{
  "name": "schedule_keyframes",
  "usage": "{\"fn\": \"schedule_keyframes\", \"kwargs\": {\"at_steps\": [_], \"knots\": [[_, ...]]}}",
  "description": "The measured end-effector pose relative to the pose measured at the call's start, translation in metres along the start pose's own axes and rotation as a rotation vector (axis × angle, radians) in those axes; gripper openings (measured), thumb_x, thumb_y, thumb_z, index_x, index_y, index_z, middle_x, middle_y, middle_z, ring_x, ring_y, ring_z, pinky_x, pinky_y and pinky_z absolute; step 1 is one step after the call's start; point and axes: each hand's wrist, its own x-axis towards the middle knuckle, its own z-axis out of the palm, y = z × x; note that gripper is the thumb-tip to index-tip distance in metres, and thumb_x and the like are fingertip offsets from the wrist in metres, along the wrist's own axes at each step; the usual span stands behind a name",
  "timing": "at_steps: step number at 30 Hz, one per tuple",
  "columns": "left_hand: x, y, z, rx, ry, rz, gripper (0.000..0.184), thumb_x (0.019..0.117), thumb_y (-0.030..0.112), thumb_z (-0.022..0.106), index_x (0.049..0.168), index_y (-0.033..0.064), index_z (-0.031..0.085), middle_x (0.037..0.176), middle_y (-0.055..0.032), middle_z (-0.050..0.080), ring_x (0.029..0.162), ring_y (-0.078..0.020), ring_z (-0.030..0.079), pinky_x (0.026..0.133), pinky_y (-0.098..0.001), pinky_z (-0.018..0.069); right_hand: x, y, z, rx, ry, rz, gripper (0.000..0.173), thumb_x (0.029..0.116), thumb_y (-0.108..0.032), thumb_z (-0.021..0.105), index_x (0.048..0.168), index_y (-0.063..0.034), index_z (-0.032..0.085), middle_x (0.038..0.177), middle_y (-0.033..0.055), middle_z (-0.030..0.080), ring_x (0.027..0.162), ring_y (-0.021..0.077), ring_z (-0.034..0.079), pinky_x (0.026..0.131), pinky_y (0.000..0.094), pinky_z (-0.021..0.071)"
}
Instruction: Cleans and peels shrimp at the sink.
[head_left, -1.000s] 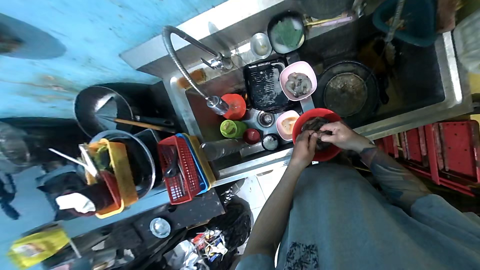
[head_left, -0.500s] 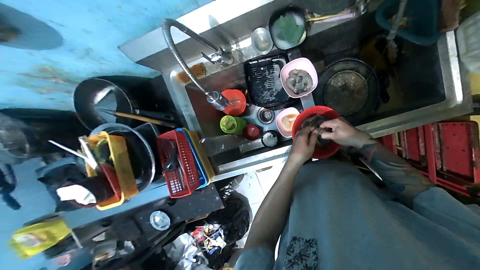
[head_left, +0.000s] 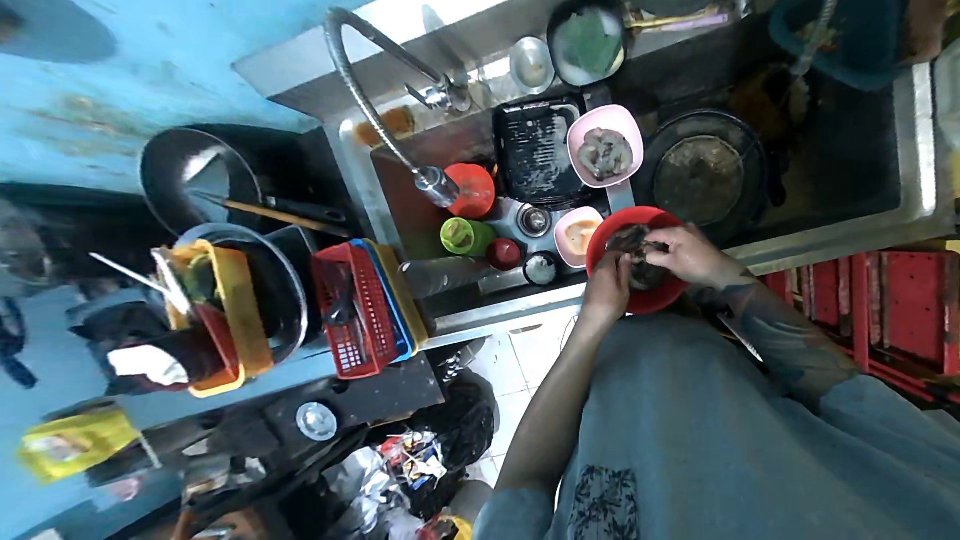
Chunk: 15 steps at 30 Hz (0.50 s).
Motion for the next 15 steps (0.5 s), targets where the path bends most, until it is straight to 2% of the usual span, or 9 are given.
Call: {"fn": "schedule_keyframes", "kwargs": {"at_steps": [3, 5, 8, 10, 11, 13, 15], "knots": [[-0.001, -0.010, -0.008, -0.013, -0.007, -0.035, 0.043, 0.1104, 0.043, 0.041, 0.131, 0.0090, 0.058, 0.106, -0.0158, 0.069, 0.088, -0.0289, 0.069, 0.080, -0.0523, 0.0583, 0.004, 0.002, -0.007, -0.075, -0.011, -0.019, 0.019, 0.0981, -0.018, 0.062, 0.103, -0.0068, 0.076, 0.096, 0.0108, 0.074, 0.093, 0.0230, 0.071, 0.088, 0.0470, 0.0572], [0.003, -0.019, -0.012, -0.057, -0.010, -0.037, 0.042, 0.1104, 0.040, 0.043, 0.133, 0.0073, 0.058, 0.112, -0.0164, 0.069, 0.096, -0.0283, 0.070, 0.087, -0.0520, 0.0576, 0.007, 0.006, -0.008, -0.186, -0.044, -0.089, 0.020, 0.0996, -0.016, 0.061, 0.107, -0.0048, 0.075, 0.101, 0.0134, 0.074, 0.101, 0.0276, 0.071, 0.095, 0.0474, 0.0559], [-0.005, -0.021, -0.022, -0.172, -0.012, -0.069, 0.042, 0.1101, 0.041, 0.043, 0.137, 0.0114, 0.056, 0.116, -0.0141, 0.069, 0.094, -0.0253, 0.070, 0.082, -0.0496, 0.0597, 0.010, 0.014, -0.001, -0.360, -0.098, -0.221, 0.020, 0.0997, -0.017, 0.064, 0.114, -0.0143, 0.078, 0.115, 0.0076, 0.074, 0.118, 0.0298, 0.064, 0.107, 0.0496, 0.0493], [-0.007, -0.018, -0.028, -0.286, -0.038, -0.099, 0.041, 0.1106, 0.040, 0.043, 0.138, 0.0126, 0.056, 0.115, -0.0120, 0.069, 0.092, -0.0220, 0.071, 0.083, -0.0457, 0.0603, 0.009, 0.012, 0.002, -0.481, -0.154, -0.250, 0.026, 0.0968, -0.020, 0.070, 0.122, -0.0240, 0.076, 0.127, 0.0045, 0.067, 0.128, 0.0326, 0.054, 0.107, 0.0554, 0.0446], [-0.006, -0.017, -0.032, -0.337, -0.044, -0.103, 0.039, 0.1107, 0.038, 0.044, 0.138, 0.0132, 0.056, 0.115, -0.0105, 0.069, 0.092, -0.0201, 0.071, 0.084, -0.0436, 0.0608, 0.007, 0.010, 0.002, -0.517, -0.165, -0.267, 0.028, 0.0961, -0.021, 0.071, 0.123, -0.0271, 0.075, 0.128, 0.0042, 0.065, 0.128, 0.0336, 0.052, 0.106, 0.0567, 0.0442], [-0.006, -0.013, -0.039, -0.383, -0.036, -0.105, 0.034, 0.1105, 0.034, 0.046, 0.137, 0.0151, 0.058, 0.114, -0.0078, 0.069, 0.092, -0.0188, 0.070, 0.085, -0.0414, 0.0608, 0.003, 0.007, 0.000, -0.446, -0.146, -0.317, 0.026, 0.0980, -0.018, 0.068, 0.121, -0.0263, 0.076, 0.121, 0.0031, 0.068, 0.121, 0.0312, 0.056, 0.104, 0.0549, 0.0456], [-0.004, -0.008, -0.049, -0.374, -0.029, -0.077, 0.031, 0.1100, 0.027, 0.048, 0.136, 0.0139, 0.059, 0.115, -0.0071, 0.070, 0.095, -0.0186, 0.071, 0.087, -0.0416, 0.0611, 0.002, 0.009, -0.011, -0.224, -0.052, -0.337, 0.023, 0.1029, -0.014, 0.059, 0.117, -0.0170, 0.077, 0.113, 0.0043, 0.074, 0.112, 0.0250, 0.065, 0.103, 0.0490, 0.0500]]}}
